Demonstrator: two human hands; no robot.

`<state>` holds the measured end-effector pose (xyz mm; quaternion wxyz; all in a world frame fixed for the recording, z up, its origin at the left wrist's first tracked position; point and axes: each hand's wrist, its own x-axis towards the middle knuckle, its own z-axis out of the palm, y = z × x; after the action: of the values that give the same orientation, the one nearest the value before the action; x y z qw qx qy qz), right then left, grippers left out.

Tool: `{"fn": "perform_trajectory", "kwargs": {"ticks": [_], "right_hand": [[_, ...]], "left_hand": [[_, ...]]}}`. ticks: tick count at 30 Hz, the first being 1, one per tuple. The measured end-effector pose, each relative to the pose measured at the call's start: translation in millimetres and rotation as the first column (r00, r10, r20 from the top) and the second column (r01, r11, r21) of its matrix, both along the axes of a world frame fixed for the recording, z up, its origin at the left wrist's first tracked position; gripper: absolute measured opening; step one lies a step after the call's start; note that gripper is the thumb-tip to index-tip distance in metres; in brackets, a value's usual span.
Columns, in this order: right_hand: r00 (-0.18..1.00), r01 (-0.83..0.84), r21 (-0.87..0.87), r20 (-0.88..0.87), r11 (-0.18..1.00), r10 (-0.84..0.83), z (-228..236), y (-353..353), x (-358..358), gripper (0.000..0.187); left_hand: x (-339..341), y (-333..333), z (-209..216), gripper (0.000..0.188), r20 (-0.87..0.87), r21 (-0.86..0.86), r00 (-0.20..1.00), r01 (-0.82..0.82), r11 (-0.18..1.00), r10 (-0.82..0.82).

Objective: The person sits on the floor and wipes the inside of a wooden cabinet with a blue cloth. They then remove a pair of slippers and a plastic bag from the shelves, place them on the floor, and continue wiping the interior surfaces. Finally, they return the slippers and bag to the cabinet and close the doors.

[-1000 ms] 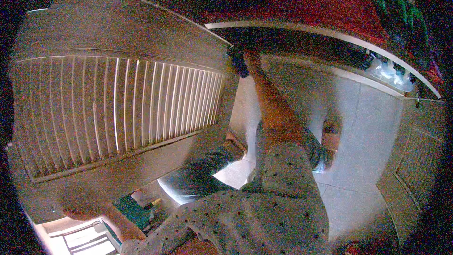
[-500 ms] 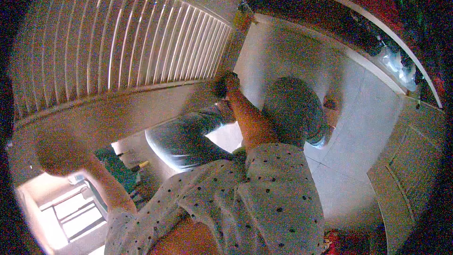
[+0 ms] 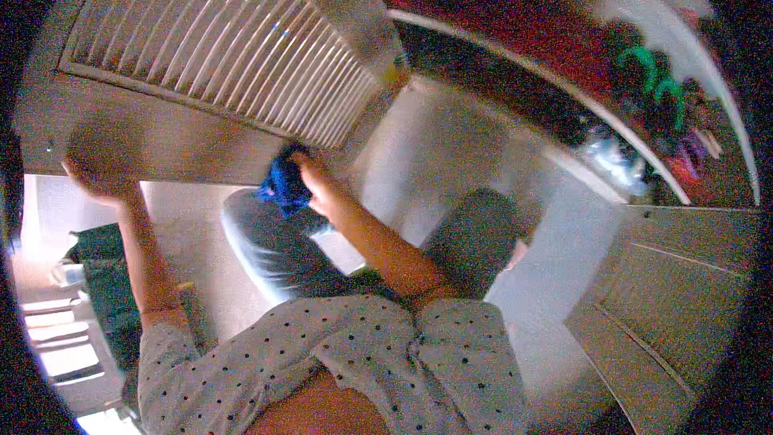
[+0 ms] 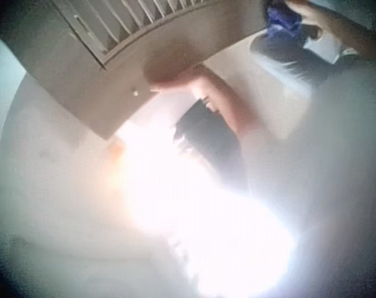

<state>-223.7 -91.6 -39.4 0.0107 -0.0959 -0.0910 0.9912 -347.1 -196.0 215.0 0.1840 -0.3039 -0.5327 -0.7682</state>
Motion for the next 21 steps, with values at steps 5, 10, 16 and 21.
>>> {"fn": "perform_trajectory", "kwargs": {"ticks": [5,10,16,21], "right_hand": [[0.991,0.057,0.058,0.114,0.997,-0.063,27,40,57,0.031],[0.992,0.128,0.101,0.011,0.987,-0.13,38,74,131,0.043],[0.914,0.405,0.092,-0.046,0.91,-0.403,70,77,216,0.048],[0.788,0.615,0.128,-0.132,0.778,-0.601,123,73,262,0.051]], "left_hand": [[0,-1,3,0.052,0.18,0.038,0.981,0.061,0.997,-0.067],[-25,-15,-6,0.057,0.159,-0.087,0.963,0.231,0.969,-0.215],[17,-18,-84,0.046,-0.166,-0.321,0.982,-0.136,0.937,0.086],[106,-15,-142,0.011,-0.104,-0.015,0.966,-0.24,0.971,0.237]]}}
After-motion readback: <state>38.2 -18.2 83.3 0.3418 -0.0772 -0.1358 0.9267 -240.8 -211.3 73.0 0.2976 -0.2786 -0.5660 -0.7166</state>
